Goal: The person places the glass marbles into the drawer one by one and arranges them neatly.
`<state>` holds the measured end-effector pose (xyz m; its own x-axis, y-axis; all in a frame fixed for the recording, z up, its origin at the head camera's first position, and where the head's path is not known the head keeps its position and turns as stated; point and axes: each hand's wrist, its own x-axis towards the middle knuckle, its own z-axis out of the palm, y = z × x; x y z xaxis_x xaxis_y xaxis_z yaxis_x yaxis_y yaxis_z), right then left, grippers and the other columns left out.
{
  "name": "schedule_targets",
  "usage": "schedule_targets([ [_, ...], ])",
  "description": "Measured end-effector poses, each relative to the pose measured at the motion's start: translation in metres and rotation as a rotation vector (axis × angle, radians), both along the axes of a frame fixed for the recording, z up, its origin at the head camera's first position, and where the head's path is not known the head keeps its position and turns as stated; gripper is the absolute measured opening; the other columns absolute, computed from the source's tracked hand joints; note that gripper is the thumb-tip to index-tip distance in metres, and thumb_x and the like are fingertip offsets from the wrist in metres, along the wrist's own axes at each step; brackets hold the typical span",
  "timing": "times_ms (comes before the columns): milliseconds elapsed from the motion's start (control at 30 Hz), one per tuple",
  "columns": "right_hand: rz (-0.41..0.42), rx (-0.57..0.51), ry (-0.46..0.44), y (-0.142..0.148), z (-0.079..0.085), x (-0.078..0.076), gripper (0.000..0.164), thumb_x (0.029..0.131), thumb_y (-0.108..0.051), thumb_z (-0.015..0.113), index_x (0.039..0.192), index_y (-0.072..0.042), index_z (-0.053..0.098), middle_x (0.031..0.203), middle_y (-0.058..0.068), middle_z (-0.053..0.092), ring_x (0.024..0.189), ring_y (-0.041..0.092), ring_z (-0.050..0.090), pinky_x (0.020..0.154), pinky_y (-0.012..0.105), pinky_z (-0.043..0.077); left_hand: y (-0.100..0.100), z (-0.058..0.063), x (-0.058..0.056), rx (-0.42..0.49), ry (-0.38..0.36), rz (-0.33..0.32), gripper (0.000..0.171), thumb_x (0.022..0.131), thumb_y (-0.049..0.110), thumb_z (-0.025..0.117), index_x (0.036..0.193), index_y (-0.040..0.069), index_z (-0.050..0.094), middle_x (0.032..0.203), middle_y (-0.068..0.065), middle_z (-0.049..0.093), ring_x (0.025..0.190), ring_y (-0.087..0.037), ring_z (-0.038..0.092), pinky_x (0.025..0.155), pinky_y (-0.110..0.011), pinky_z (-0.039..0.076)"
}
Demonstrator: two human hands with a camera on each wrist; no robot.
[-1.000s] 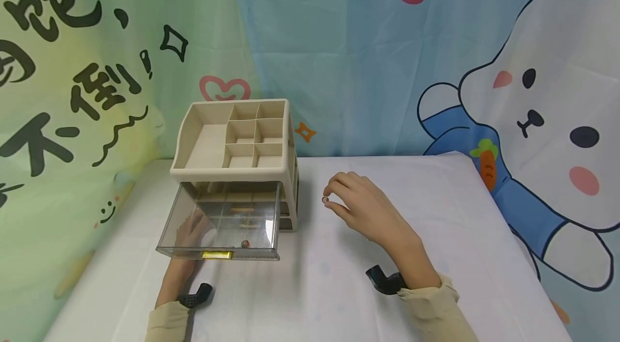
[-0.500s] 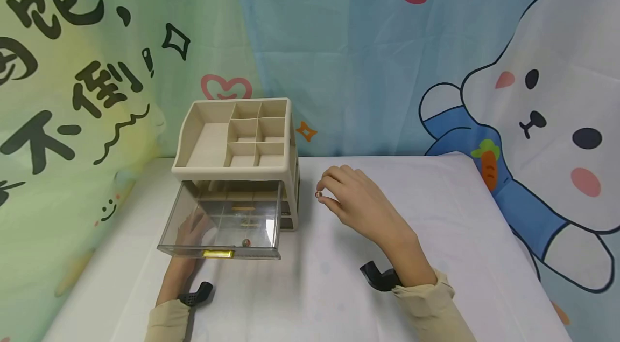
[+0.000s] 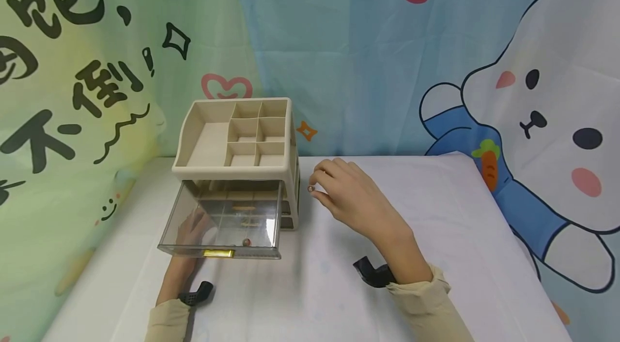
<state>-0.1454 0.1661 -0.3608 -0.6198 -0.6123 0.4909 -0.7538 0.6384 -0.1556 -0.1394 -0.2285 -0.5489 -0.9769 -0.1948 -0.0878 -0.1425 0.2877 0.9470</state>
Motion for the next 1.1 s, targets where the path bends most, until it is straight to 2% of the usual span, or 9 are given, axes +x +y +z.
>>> schedule_targets([
  [100, 0.01, 0.001, 0.025, -0.003, 0.005, 0.001, 0.019, 0.09, -0.013, 0.083, 0.104, -0.014, 0.07, 0.107, 0.0, 0.068, 0.1, 0.021, 0.064, 0.082, 0.039, 0.054, 0.0, 0.0, 0.0, -0.005, -0.001, -0.004, 0.057, 0.103, 0.053, 0.057, 0.147, 0.018, 0.056, 0.147, -0.013, 0.061, 0.128, -0.028, 0.059, 0.114, -0.046, 0.041],
  [300, 0.036, -0.014, 0.067, -0.011, 0.014, 0.003, 0.02, 0.089, -0.012, 0.084, 0.103, -0.012, 0.07, 0.106, 0.001, 0.068, 0.097, 0.021, 0.062, 0.081, 0.036, 0.053, 0.0, 0.002, 0.001, 0.002, 0.005, -0.004, 0.053, 0.103, 0.054, 0.057, 0.143, 0.019, 0.059, 0.143, -0.01, 0.063, 0.121, -0.019, 0.059, 0.109, -0.04, 0.041],
  [467, 0.061, -0.037, 0.062, -0.017, 0.02, 0.004, 0.019, 0.09, -0.015, 0.083, 0.105, -0.014, 0.071, 0.109, 0.0, 0.069, 0.1, 0.019, 0.062, 0.083, 0.035, 0.053, 0.001, 0.002, 0.001, 0.006, 0.006, 0.005, 0.055, 0.103, 0.052, 0.058, 0.144, 0.016, 0.057, 0.146, -0.013, 0.061, 0.124, -0.024, 0.06, 0.113, -0.045, 0.042],
  [567, 0.087, -0.063, 0.047, -0.02, 0.023, 0.004, 0.018, 0.091, -0.015, 0.082, 0.106, -0.014, 0.072, 0.11, -0.001, 0.069, 0.105, 0.019, 0.063, 0.088, 0.035, 0.054, 0.001, 0.002, 0.001, 0.002, 0.005, 0.007, 0.056, 0.103, 0.053, 0.058, 0.144, 0.015, 0.057, 0.146, -0.015, 0.061, 0.126, -0.028, 0.06, 0.114, -0.047, 0.042],
  [667, 0.117, -0.097, 0.03, -0.024, 0.026, 0.004, 0.019, 0.091, -0.015, 0.082, 0.107, -0.014, 0.072, 0.111, -0.001, 0.069, 0.11, 0.02, 0.063, 0.093, 0.036, 0.055, 0.0, 0.001, 0.001, 0.004, 0.009, 0.004, 0.054, 0.103, 0.053, 0.058, 0.144, 0.016, 0.058, 0.145, -0.013, 0.061, 0.124, -0.026, 0.06, 0.113, -0.046, 0.042],
  [900, 0.243, -0.23, -0.076, -0.035, 0.032, 0.004, 0.02, 0.091, -0.012, 0.082, 0.109, -0.015, 0.072, 0.116, -0.003, 0.067, 0.115, 0.016, 0.06, 0.097, 0.032, 0.052, 0.001, 0.0, 0.002, -0.005, 0.024, -0.001, 0.05, 0.104, 0.052, 0.057, 0.14, 0.018, 0.061, 0.141, -0.009, 0.064, 0.117, -0.015, 0.061, 0.108, -0.039, 0.043],
  [1100, 0.337, -0.346, -0.122, -0.044, 0.034, 0.002, 0.022, 0.091, -0.009, 0.081, 0.11, -0.015, 0.073, 0.114, -0.004, 0.068, 0.113, 0.014, 0.059, 0.097, 0.029, 0.049, 0.002, 0.003, 0.002, -0.001, 0.019, -0.005, 0.049, 0.103, 0.052, 0.057, 0.138, 0.018, 0.062, 0.143, -0.009, 0.063, 0.121, -0.016, 0.057, 0.111, -0.041, 0.041],
])
